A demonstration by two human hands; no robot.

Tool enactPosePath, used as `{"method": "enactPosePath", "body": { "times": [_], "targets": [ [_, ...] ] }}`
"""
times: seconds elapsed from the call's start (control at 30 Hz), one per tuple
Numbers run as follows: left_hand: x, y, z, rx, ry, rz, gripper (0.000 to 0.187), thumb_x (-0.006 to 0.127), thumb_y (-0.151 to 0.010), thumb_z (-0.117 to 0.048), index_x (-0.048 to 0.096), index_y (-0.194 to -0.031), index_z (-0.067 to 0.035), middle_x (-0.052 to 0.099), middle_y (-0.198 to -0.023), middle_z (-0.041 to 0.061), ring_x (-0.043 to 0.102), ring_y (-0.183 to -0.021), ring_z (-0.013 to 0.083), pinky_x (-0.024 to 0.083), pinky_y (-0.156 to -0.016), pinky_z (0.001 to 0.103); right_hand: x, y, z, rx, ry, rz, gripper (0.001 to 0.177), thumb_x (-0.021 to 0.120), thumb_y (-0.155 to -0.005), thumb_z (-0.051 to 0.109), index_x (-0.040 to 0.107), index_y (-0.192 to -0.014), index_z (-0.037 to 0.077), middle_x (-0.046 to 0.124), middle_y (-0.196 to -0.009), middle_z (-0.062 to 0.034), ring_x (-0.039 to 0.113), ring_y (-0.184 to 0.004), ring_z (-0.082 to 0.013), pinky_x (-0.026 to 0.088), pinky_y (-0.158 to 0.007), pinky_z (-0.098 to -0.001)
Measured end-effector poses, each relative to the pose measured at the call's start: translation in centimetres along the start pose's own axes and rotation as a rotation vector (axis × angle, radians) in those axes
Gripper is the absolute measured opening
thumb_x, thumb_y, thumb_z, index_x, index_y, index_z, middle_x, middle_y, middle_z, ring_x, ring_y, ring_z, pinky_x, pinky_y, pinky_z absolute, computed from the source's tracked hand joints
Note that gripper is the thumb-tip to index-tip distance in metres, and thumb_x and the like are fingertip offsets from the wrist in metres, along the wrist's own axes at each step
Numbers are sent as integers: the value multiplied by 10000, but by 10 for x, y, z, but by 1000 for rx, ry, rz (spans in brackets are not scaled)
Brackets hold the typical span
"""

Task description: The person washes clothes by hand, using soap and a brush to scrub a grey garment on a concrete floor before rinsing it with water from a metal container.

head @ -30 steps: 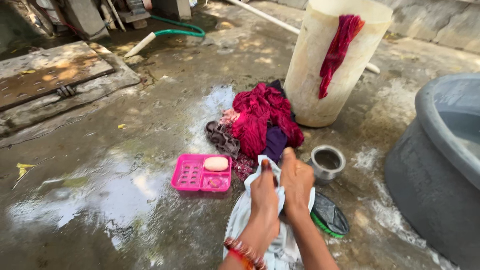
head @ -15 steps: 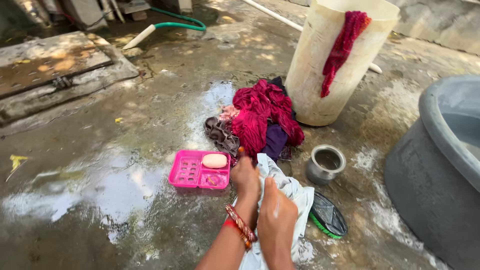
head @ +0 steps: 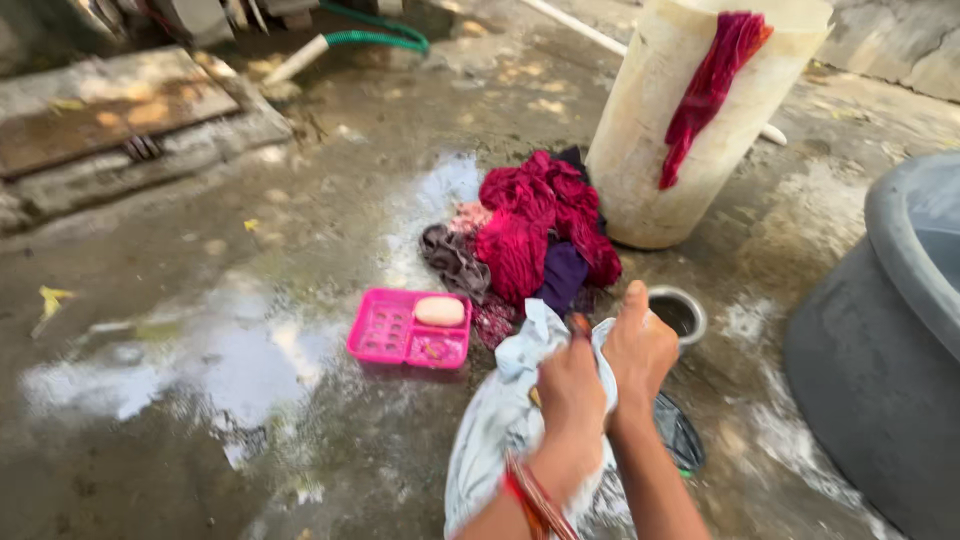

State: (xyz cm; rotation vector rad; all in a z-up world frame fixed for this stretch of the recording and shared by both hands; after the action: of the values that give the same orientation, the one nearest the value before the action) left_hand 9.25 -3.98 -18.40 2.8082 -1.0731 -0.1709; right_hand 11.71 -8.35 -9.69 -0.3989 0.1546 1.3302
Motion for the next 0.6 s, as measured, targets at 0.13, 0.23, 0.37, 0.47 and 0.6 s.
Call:
{"method": "enactPosePath", "body": {
  "times": [0.13, 0.23, 0.37, 0.47, 0.6],
  "targets": [
    [-33, -43, -10, -86, 376, -98, 458, 553, -1010, -327, 676, -751, 30, 680, -724, 178, 630, -633, 269, 475, -554, 434, 6, 75, -18, -779, 302, -30, 524, 381, -1138, 328, 618, -799, 6, 614, -743, -236, 576, -690, -446, 418, -616, -531],
    [-49, -67, -19, -102, 612, -156, 385, 589, -967, -242, 664, -746, 63, 686, -726, 169, 648, -622, 256, 485, -510, 444, 24, 37, -6, -397, 369, 137, 461, 404, -1045, 353, 649, -847, 16, 629, -690, -276, 640, -664, -467, 444, -615, -548],
    [-3, -15, -4, -287, 376, 92, 431, 594, -977, -388, 604, -728, -36, 543, -642, 30, 493, -579, 161, 385, -498, 390, 0, 5, 11, -122, 212, 18, 622, 400, -1087, 435, 578, -788, -81, 596, -729, -320, 579, -666, -507, 452, -668, -530],
    [-38, -88, -10, -180, 398, -94, 419, 508, -981, -324, 555, -697, -20, 558, -606, 121, 560, -528, 242, 428, -471, 427, -6, 75, 10, -83, 181, 203, 686, 387, -1090, 435, 556, -695, -100, 545, -655, -298, 559, -617, -470, 417, -650, -550],
    [-26, -57, 14, -196, 745, 224, 292, 594, -968, -298, 661, -770, -94, 661, -731, 54, 606, -612, 187, 473, -536, 401, 11, 29, 32, -392, 273, 146, 417, 420, -1019, 313, 636, -852, -3, 618, -646, -240, 608, -557, -357, 437, -557, -500]
  ]
}}
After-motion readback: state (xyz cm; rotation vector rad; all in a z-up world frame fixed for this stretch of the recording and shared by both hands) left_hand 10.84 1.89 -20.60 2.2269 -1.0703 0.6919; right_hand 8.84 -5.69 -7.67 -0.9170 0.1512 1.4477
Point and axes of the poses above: each hand's wrist, its own y-axis away from the middle knuckle, its own x-axis out of the palm, z = x × y, the point moved 1 cm from there along -y, towards the middle knuckle
